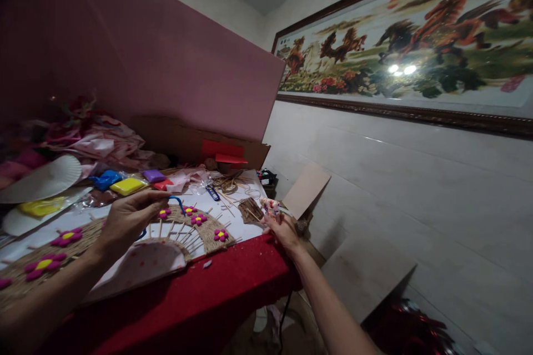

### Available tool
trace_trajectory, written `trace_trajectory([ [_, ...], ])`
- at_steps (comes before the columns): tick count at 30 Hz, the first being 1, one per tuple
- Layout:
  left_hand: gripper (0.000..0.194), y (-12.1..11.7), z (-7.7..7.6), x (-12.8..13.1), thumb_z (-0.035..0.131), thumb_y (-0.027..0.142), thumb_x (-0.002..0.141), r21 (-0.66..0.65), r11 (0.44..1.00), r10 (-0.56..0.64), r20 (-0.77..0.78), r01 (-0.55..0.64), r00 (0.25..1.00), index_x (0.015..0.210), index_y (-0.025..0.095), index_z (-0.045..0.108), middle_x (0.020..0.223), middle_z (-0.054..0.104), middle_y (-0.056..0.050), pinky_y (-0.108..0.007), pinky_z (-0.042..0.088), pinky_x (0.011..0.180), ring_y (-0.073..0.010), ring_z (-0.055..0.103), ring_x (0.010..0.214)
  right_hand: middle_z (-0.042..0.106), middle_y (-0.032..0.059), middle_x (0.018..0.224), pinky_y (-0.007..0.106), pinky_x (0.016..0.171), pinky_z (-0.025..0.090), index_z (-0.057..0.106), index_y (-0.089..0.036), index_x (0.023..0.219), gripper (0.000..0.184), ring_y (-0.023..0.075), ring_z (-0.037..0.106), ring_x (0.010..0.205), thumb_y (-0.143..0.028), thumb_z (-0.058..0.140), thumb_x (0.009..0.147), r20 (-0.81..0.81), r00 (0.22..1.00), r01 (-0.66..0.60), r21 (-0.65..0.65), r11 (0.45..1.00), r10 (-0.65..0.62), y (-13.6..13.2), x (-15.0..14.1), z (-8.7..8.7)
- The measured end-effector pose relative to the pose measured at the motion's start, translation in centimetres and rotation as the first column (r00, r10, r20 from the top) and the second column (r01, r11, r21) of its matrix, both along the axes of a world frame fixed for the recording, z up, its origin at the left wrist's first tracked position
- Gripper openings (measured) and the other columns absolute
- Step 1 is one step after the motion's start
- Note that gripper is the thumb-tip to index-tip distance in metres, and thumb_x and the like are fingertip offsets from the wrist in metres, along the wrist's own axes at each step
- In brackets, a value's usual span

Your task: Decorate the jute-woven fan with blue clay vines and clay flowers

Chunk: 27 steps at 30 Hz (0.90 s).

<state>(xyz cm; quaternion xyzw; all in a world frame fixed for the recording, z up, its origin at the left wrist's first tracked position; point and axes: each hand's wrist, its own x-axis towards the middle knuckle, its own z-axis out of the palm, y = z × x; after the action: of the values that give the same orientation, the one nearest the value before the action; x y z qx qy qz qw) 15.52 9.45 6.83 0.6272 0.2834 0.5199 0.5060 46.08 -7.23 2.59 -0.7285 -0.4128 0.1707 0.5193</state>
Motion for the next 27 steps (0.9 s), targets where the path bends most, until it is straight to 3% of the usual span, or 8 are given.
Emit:
trace_trajectory([
  [5,0.032,-0.2,0.2,0.0,0.071,0.036,0.059,-0.007,1.000,0.008,0.002,-0.008,1.000,0.082,0.014,0.071,0.066,0.065,-0.002,-0.022,0.040,0.050,-0.0120,0.053,0.058,0.068,0.0112,0.101,0.014,0.027,0.033,0.054,-0.018,0.110,0.054,0.0168,0.068,0.059,-0.056,0.062,0.073,-0.247,0.954,-0.160,0.068,0.985,0.172,-0.3,-1.1,1.0],
  [8,0.032,-0.1,0.2,0.0,0.071,0.036,0.060,-0.001,1.000,-0.004,-0.007,0.004,1.000,0.082,0.014,0.071,0.067,0.065,-0.003,-0.021,0.041,0.051,-0.0122,0.054,0.059,0.069,0.0091,0.086,0.015,0.027,0.034,0.055,-0.015,0.107,0.055,0.0123,0.063,0.047,-0.059,0.060,0.074,-0.236,0.950,-0.191,0.078,0.978,0.205,-0.3,-1.5,1.1],
  [11,0.032,0.0,-0.1,0.0,0.071,0.036,0.061,0.003,1.000,-0.011,-0.014,0.011,1.000,0.084,0.014,0.071,0.068,0.065,-0.003,-0.021,0.041,0.051,-0.0122,0.054,0.059,0.062,0.0006,0.062,0.015,0.027,0.032,0.058,-0.013,0.091,0.051,0.0041,0.044,0.030,-0.060,0.061,0.073,-0.163,0.977,-0.127,0.082,0.988,0.139,-0.2,-1.4,0.9],
  [13,0.032,0.1,-0.2,0.0,0.071,0.036,0.061,0.009,1.000,-0.009,-0.015,0.009,1.000,0.084,0.014,0.071,0.070,0.065,-0.003,-0.021,0.042,0.052,-0.0124,0.055,0.060,0.056,-0.0038,0.057,0.015,0.026,0.030,0.057,-0.013,0.082,0.048,0.0020,0.038,0.028,-0.060,0.063,0.071,-0.135,0.985,-0.092,0.094,0.991,0.105,-0.2,-1.3,0.9],
  [19,0.030,0.2,-0.5,0.0,0.069,0.036,0.065,0.037,0.999,-0.013,-0.032,0.014,0.999,0.086,0.016,0.071,0.069,0.065,-0.002,-0.021,0.041,0.051,-0.0121,0.054,0.060,0.058,-0.0022,0.061,0.016,0.030,0.035,0.055,-0.016,0.086,0.051,0.0056,0.046,0.036,-0.064,0.060,0.070,-0.212,0.961,-0.144,0.167,0.975,0.178,-1.2,-3.0,2.7],
  [23,0.031,-0.2,0.0,-0.1,0.070,0.037,0.063,0.023,1.000,0.008,-0.026,-0.007,1.000,0.085,0.015,0.071,0.069,0.065,-0.002,-0.021,0.042,0.052,-0.0124,0.054,0.060,0.044,-0.0071,0.045,0.016,0.030,0.027,0.051,-0.016,0.069,0.046,0.0033,0.035,0.032,-0.060,0.064,0.071,-0.224,0.939,-0.273,-0.027,0.962,0.260,-2.6,-5.5,3.7],
  [27,0.031,-0.5,0.4,-0.1,0.071,0.036,0.060,0.009,1.000,0.016,-0.017,-0.016,1.000,0.083,0.015,0.071,0.063,0.063,-0.001,-0.021,0.040,0.048,-0.0110,0.051,0.054,0.040,-0.0056,0.042,0.017,0.030,0.023,0.045,-0.016,0.056,0.052,0.0034,0.033,0.031,-0.064,0.055,0.075,-0.170,0.920,-0.384,-0.221,0.897,0.352,-3.3,-7.4,3.3],
])
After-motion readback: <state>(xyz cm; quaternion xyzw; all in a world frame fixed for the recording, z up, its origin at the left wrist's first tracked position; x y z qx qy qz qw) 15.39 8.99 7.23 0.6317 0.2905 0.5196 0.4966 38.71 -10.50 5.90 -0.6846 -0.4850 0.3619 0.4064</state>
